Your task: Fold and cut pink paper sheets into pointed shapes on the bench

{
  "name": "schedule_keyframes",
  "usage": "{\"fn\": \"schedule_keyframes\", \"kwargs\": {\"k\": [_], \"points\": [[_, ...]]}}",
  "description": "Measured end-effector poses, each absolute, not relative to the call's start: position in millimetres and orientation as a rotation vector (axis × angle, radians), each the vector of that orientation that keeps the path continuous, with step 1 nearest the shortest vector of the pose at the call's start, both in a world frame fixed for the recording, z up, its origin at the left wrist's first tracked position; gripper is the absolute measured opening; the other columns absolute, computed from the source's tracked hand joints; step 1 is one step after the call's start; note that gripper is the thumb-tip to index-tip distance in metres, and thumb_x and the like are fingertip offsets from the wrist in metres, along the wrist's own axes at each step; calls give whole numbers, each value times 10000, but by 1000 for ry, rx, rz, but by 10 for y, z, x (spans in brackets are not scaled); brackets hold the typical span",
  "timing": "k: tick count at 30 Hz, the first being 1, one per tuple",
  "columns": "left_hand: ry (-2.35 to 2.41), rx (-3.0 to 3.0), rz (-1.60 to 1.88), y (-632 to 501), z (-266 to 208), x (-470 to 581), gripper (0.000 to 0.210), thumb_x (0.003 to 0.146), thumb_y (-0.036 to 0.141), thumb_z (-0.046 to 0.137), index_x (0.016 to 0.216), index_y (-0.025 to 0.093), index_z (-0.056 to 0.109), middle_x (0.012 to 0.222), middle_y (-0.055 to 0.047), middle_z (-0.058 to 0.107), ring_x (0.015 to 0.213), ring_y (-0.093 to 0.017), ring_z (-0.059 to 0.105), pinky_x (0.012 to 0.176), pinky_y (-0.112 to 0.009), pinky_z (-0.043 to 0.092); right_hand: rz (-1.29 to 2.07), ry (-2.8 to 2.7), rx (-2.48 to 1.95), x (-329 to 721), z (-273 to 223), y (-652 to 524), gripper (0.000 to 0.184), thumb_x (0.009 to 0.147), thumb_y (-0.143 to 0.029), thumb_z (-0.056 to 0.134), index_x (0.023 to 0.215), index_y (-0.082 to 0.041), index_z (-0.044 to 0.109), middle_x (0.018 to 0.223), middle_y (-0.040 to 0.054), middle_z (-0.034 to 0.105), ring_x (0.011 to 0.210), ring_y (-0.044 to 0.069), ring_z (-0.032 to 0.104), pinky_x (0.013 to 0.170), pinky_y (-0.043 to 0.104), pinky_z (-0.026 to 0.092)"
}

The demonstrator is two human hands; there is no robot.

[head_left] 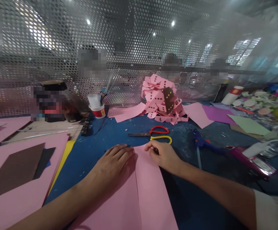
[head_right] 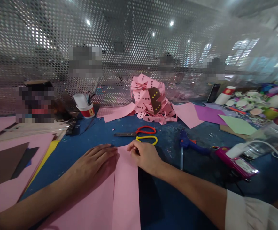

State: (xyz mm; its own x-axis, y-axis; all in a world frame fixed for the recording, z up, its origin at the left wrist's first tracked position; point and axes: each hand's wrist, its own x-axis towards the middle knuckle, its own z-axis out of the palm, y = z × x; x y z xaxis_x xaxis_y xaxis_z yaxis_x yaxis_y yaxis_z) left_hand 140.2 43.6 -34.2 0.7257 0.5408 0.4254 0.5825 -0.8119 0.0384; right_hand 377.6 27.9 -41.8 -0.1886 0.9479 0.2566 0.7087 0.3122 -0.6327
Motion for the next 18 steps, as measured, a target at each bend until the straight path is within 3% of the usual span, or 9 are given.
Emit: {"fn": "schedule_keyframes", "kwargs": {"k": [18], "points": [[-934, -2848, -623, 430, -360, 1387, 259, 999, 222, 481, 1214, 206, 624, 1237, -76, 697, 1177, -262, 621, 1026, -489, 494, 523, -1975, -1442, 3785, -419, 270, 192, 850, -102, 516, 909, -204, 669, 747, -22, 670, 582, 99, 541, 569, 215, 347]]}}
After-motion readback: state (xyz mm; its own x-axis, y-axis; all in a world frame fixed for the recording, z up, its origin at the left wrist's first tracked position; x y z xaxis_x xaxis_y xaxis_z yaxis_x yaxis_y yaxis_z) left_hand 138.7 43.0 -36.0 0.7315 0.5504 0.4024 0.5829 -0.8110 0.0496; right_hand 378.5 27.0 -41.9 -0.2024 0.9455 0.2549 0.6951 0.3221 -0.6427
